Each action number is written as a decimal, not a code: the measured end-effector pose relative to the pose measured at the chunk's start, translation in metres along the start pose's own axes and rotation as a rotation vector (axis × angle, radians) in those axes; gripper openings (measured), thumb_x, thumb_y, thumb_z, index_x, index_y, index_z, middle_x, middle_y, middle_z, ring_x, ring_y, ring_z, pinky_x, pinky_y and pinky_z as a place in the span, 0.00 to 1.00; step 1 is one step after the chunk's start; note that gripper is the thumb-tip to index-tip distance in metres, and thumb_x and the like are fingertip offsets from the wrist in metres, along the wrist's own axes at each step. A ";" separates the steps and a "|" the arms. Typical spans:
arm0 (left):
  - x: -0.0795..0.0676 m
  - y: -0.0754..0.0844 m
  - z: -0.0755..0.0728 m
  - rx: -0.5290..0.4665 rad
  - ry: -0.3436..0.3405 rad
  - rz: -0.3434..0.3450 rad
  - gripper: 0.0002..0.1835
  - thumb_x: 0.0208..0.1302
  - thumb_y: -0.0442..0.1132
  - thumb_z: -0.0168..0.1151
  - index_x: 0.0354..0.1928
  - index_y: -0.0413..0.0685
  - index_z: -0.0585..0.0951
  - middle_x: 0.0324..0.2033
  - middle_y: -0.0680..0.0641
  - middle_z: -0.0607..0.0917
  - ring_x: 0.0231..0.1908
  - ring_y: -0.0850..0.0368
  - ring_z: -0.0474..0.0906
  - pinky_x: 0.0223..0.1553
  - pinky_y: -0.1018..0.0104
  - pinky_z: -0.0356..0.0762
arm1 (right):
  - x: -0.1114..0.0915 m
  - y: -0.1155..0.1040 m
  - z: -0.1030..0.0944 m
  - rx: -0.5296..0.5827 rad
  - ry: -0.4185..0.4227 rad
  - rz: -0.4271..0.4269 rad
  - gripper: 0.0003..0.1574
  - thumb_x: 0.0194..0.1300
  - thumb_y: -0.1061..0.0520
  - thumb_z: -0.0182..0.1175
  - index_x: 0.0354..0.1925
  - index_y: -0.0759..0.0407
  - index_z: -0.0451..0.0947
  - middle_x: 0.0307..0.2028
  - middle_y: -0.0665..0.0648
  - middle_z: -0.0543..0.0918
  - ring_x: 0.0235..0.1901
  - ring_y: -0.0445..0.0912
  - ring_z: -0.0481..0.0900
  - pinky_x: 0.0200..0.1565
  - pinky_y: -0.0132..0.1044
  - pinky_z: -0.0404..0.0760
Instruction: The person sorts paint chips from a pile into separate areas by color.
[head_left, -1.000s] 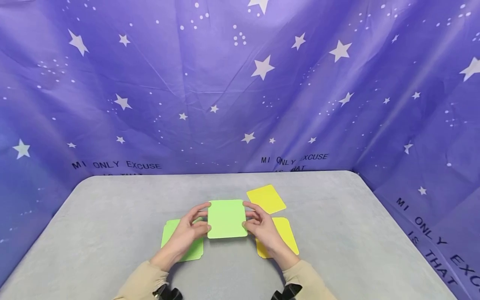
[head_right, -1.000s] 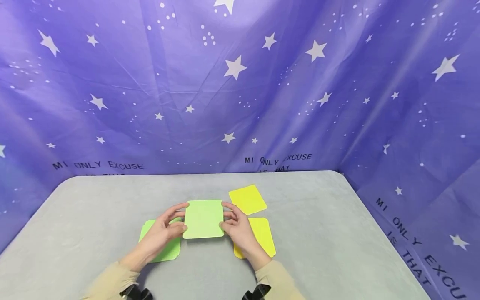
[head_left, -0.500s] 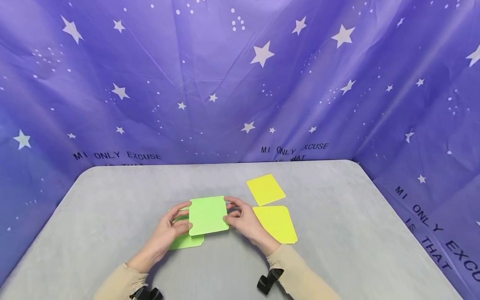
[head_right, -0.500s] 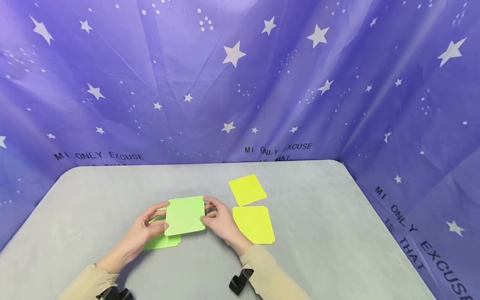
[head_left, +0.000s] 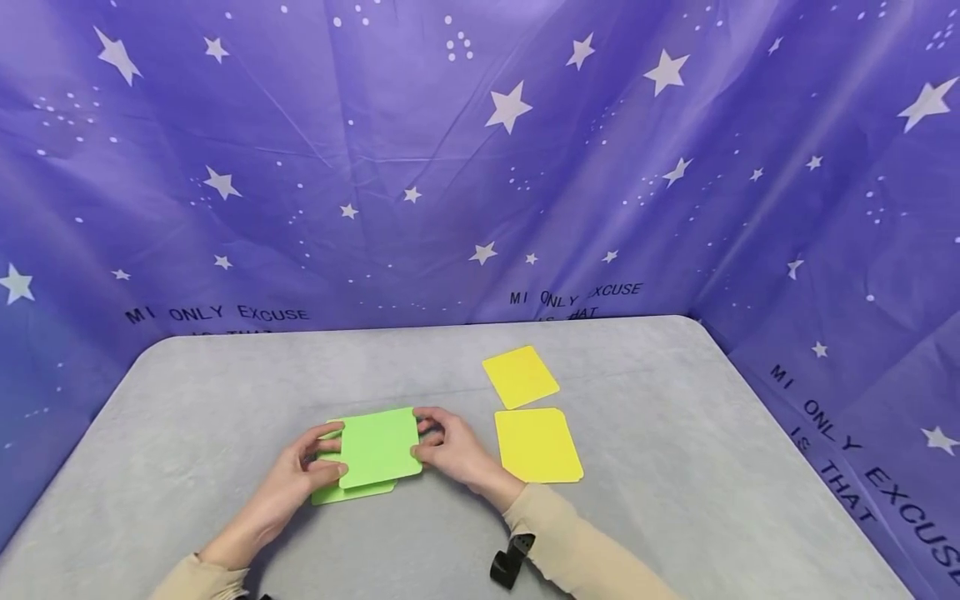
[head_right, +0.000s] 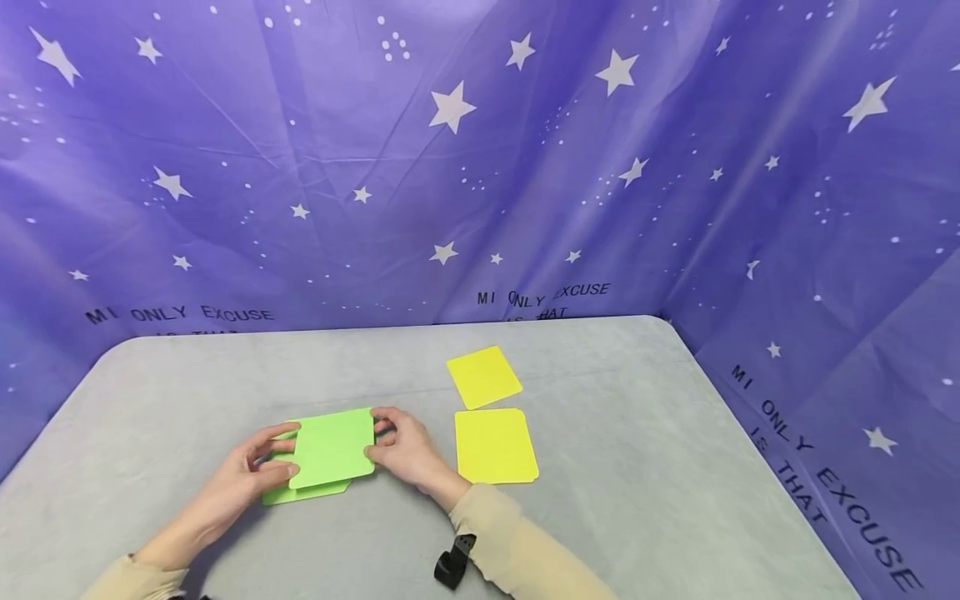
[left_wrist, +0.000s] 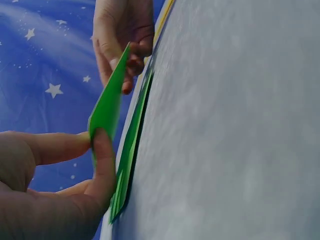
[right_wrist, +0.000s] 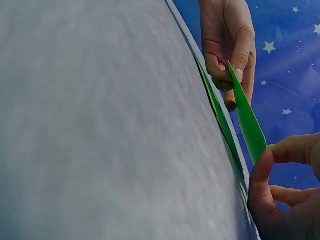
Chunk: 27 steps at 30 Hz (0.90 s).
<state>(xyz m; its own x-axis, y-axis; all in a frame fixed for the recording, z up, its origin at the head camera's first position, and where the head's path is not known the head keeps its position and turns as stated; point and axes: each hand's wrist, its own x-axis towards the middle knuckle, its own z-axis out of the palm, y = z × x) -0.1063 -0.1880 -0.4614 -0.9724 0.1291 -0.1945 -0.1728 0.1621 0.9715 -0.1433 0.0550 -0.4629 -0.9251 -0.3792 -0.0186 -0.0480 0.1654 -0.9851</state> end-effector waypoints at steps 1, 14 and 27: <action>-0.001 0.000 -0.002 0.023 0.003 -0.003 0.36 0.57 0.26 0.63 0.68 0.34 0.62 0.52 0.34 0.72 0.41 0.55 0.79 0.39 0.69 0.78 | 0.001 0.000 0.002 0.001 -0.004 0.013 0.35 0.54 0.72 0.62 0.61 0.73 0.68 0.42 0.58 0.75 0.31 0.41 0.77 0.31 0.29 0.80; -0.007 0.004 -0.023 0.226 -0.032 -0.044 0.34 0.58 0.29 0.65 0.65 0.26 0.64 0.46 0.39 0.72 0.38 0.53 0.73 0.34 0.67 0.78 | 0.011 -0.006 0.023 0.014 -0.034 0.111 0.34 0.52 0.75 0.63 0.59 0.75 0.69 0.38 0.57 0.75 0.28 0.43 0.78 0.29 0.34 0.83; -0.009 0.012 -0.033 0.341 -0.035 -0.024 0.26 0.61 0.31 0.62 0.60 0.27 0.70 0.42 0.42 0.76 0.34 0.53 0.77 0.32 0.63 0.81 | 0.007 -0.010 0.016 0.102 -0.111 0.131 0.29 0.55 0.74 0.60 0.57 0.73 0.71 0.36 0.58 0.75 0.25 0.44 0.77 0.31 0.37 0.84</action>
<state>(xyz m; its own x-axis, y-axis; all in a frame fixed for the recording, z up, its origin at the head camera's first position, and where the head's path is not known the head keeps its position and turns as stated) -0.1052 -0.2197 -0.4440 -0.9616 0.1539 -0.2274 -0.1277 0.4828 0.8664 -0.1433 0.0358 -0.4558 -0.8737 -0.4591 -0.1610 0.1135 0.1293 -0.9851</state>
